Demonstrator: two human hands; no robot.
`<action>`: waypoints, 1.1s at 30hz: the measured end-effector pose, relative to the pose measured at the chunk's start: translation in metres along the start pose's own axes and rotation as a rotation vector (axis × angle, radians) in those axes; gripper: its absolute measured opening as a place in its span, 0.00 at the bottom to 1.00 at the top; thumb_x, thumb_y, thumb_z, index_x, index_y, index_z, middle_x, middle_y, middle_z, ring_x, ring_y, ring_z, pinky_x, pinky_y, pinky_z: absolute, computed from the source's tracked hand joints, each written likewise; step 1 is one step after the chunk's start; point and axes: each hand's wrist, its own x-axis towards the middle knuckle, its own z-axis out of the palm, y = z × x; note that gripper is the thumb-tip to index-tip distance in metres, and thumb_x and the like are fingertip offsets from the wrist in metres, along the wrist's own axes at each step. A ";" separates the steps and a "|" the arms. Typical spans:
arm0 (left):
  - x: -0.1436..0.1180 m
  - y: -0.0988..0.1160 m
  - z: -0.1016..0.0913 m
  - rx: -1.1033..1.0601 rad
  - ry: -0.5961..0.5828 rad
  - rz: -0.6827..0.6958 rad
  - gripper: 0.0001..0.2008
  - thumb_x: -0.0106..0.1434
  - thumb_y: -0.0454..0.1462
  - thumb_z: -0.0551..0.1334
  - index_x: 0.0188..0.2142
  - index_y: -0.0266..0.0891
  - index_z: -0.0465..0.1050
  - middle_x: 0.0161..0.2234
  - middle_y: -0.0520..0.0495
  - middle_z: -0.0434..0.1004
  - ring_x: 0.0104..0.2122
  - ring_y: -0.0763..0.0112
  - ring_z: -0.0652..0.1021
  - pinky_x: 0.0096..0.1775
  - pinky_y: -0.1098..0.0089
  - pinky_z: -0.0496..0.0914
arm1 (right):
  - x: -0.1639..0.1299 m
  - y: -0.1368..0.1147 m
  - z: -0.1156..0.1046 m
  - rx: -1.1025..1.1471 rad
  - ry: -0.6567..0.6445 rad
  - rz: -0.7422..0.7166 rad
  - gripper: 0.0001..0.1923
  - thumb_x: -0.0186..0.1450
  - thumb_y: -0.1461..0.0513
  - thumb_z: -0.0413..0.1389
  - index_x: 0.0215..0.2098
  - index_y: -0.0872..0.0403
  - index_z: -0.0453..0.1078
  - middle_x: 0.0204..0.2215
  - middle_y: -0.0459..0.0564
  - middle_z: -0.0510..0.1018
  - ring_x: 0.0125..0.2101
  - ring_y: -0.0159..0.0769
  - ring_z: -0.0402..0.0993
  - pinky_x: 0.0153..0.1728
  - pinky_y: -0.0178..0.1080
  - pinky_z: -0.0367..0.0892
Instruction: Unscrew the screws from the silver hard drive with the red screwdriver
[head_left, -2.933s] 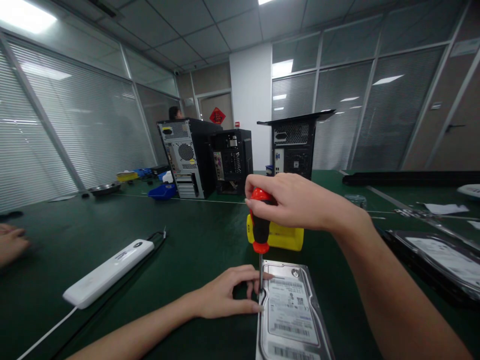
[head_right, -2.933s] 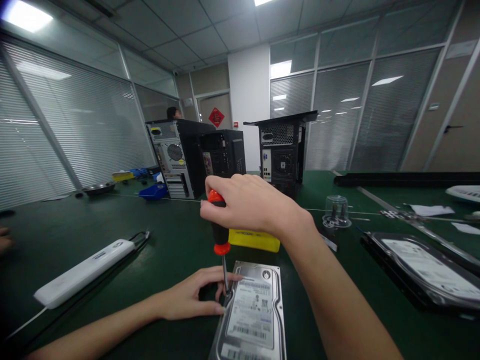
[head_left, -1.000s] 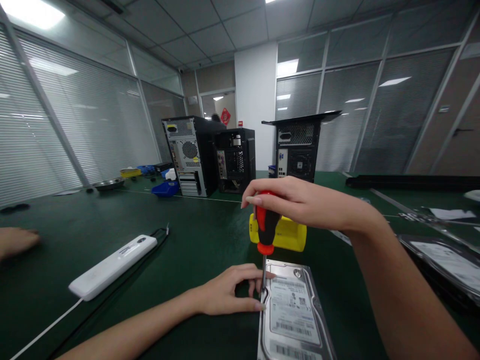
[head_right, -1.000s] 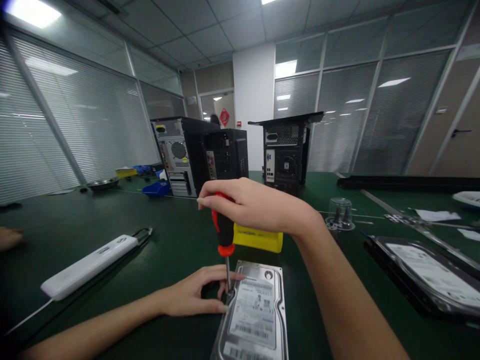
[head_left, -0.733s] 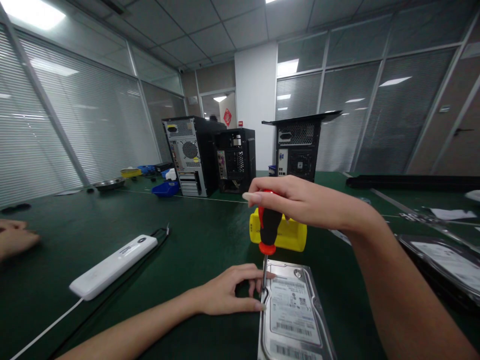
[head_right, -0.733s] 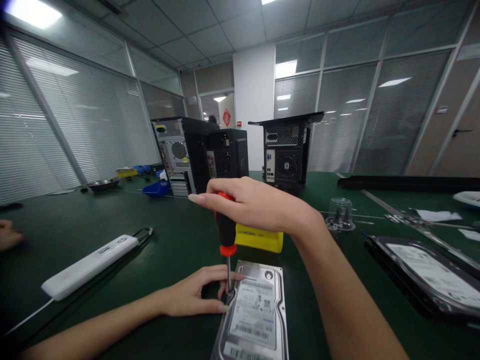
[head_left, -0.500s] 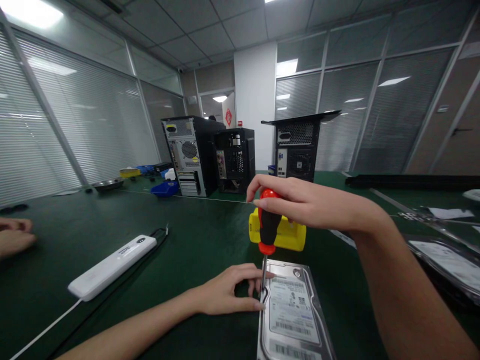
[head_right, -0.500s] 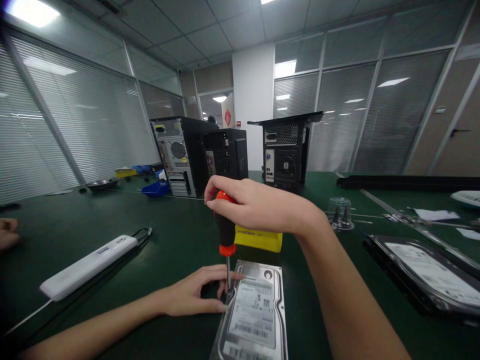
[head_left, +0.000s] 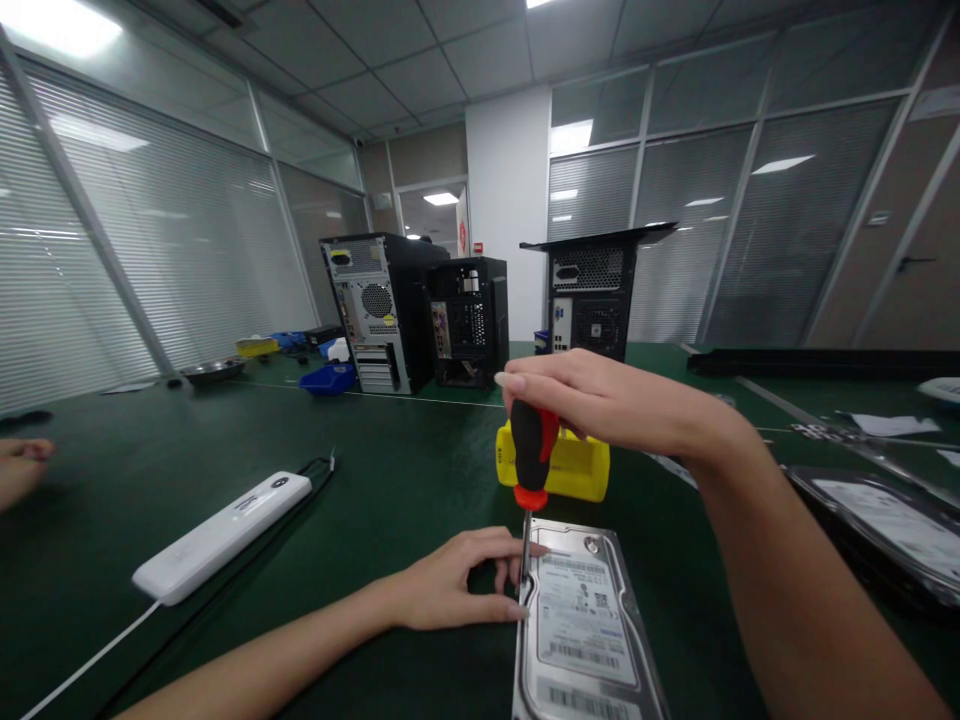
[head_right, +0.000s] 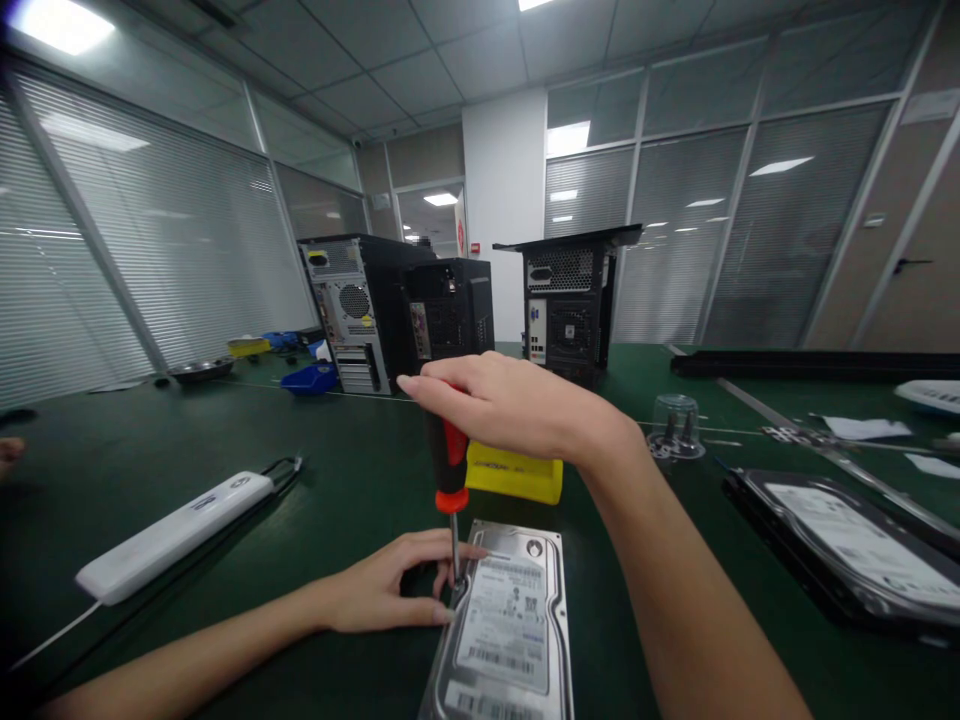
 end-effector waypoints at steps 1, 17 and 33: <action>0.000 0.000 0.000 -0.003 -0.001 0.002 0.27 0.62 0.43 0.64 0.60 0.45 0.63 0.39 0.47 0.68 0.34 0.70 0.70 0.41 0.67 0.68 | 0.000 0.000 0.000 -0.004 0.002 0.002 0.20 0.71 0.53 0.40 0.33 0.55 0.68 0.29 0.46 0.72 0.29 0.33 0.67 0.30 0.36 0.59; 0.000 -0.002 0.001 0.003 0.000 0.005 0.27 0.62 0.42 0.64 0.60 0.46 0.62 0.40 0.47 0.68 0.34 0.70 0.70 0.41 0.67 0.68 | 0.001 0.000 0.000 0.041 -0.024 -0.025 0.21 0.69 0.50 0.45 0.32 0.55 0.69 0.26 0.45 0.72 0.27 0.31 0.68 0.29 0.35 0.60; -0.001 0.000 0.000 0.014 -0.002 -0.015 0.27 0.62 0.42 0.64 0.60 0.43 0.63 0.40 0.47 0.69 0.34 0.71 0.70 0.42 0.68 0.67 | 0.006 0.002 0.005 -0.094 0.033 -0.053 0.23 0.67 0.47 0.46 0.30 0.56 0.70 0.24 0.45 0.72 0.24 0.31 0.65 0.25 0.35 0.54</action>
